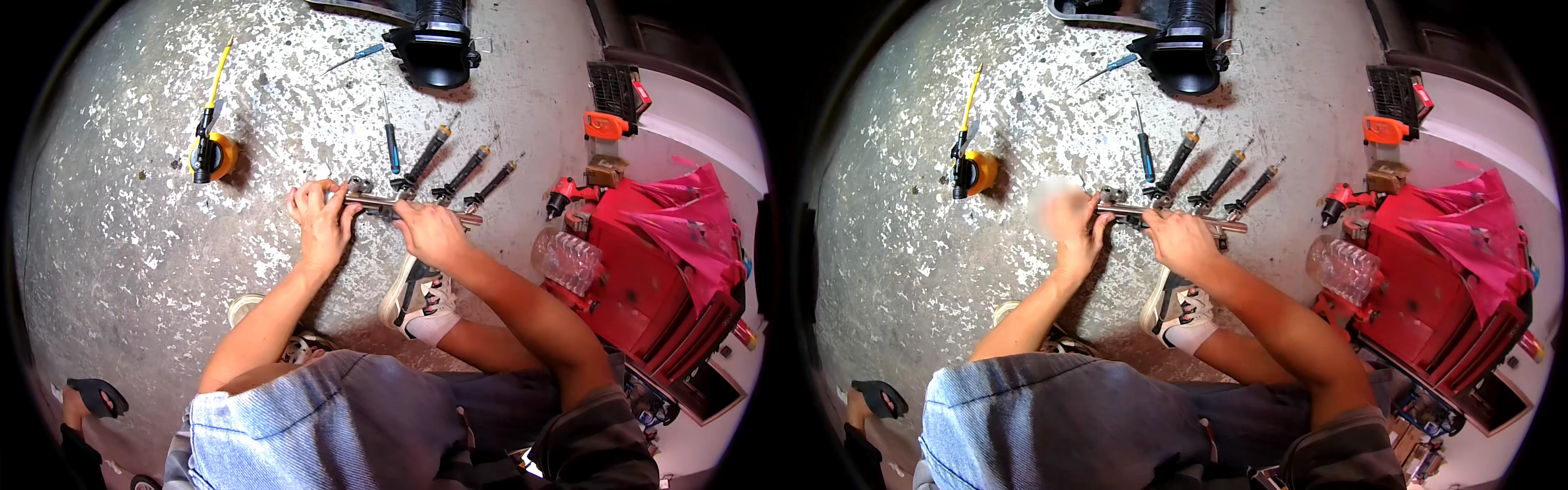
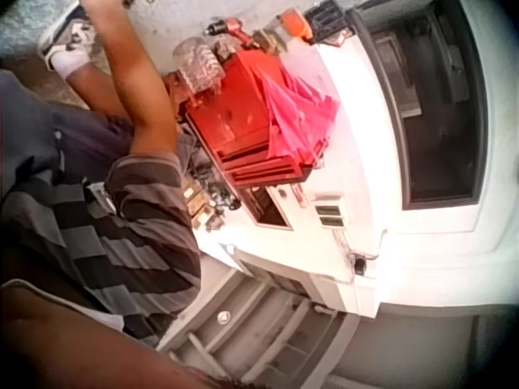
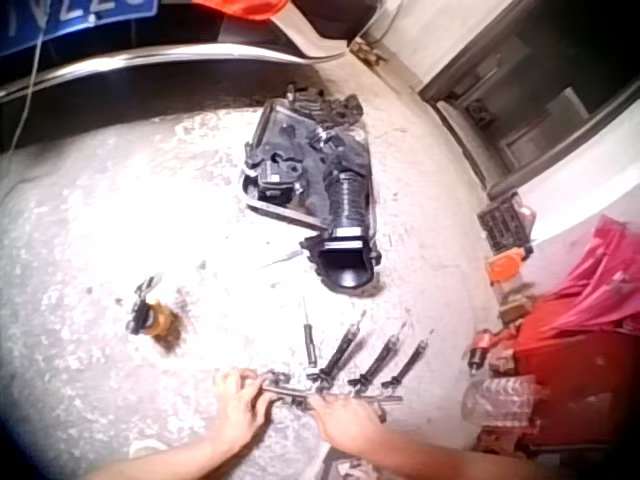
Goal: The person services fuel injectors by removing small clips, cleaning the components with a tool and a cloth, and then reassembling them onto a metal fuel rail.
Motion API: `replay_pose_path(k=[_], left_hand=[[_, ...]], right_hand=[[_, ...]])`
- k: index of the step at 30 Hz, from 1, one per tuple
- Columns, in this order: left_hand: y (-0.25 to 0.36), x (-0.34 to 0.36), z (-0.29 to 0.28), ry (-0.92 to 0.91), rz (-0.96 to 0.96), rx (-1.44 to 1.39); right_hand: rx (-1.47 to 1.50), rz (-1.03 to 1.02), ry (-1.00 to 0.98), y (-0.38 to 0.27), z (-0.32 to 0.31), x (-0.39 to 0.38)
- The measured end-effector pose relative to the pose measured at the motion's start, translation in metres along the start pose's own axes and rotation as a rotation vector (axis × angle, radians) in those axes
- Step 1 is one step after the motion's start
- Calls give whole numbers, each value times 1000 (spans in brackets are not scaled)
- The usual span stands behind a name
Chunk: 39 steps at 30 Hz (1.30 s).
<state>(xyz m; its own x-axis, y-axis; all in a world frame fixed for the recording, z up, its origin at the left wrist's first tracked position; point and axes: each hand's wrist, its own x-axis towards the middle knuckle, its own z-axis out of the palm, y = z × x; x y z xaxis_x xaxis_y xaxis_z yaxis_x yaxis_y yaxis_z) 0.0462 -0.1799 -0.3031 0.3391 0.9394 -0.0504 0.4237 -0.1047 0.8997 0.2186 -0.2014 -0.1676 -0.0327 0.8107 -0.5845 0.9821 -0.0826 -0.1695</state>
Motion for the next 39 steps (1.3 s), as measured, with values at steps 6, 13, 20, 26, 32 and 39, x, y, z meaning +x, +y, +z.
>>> replay_pose_path(k=[6, 13, 20, 26, 32, 39], left_hand=[[9, 5, -14, 11, 148, 145], [9, -8, -19, 122, 222, 225], [8, -6, -20, 107, 228, 168], [6, -10, -21, 113, 197, 138], [3, -12, -18, 93, 190, 115], [13, -5, -27, 86, 239, 184]], right_hand=[[-53, -12, -184, 1, -17, 12], [-125, -76, -303, -20, -28, 21], [-232, -97, -300, -38, -55, 28], [-283, -165, -244, -46, -64, 44], [-402, -181, -281, -57, -81, 55], [-528, -212, -418, -73, -92, 74]])
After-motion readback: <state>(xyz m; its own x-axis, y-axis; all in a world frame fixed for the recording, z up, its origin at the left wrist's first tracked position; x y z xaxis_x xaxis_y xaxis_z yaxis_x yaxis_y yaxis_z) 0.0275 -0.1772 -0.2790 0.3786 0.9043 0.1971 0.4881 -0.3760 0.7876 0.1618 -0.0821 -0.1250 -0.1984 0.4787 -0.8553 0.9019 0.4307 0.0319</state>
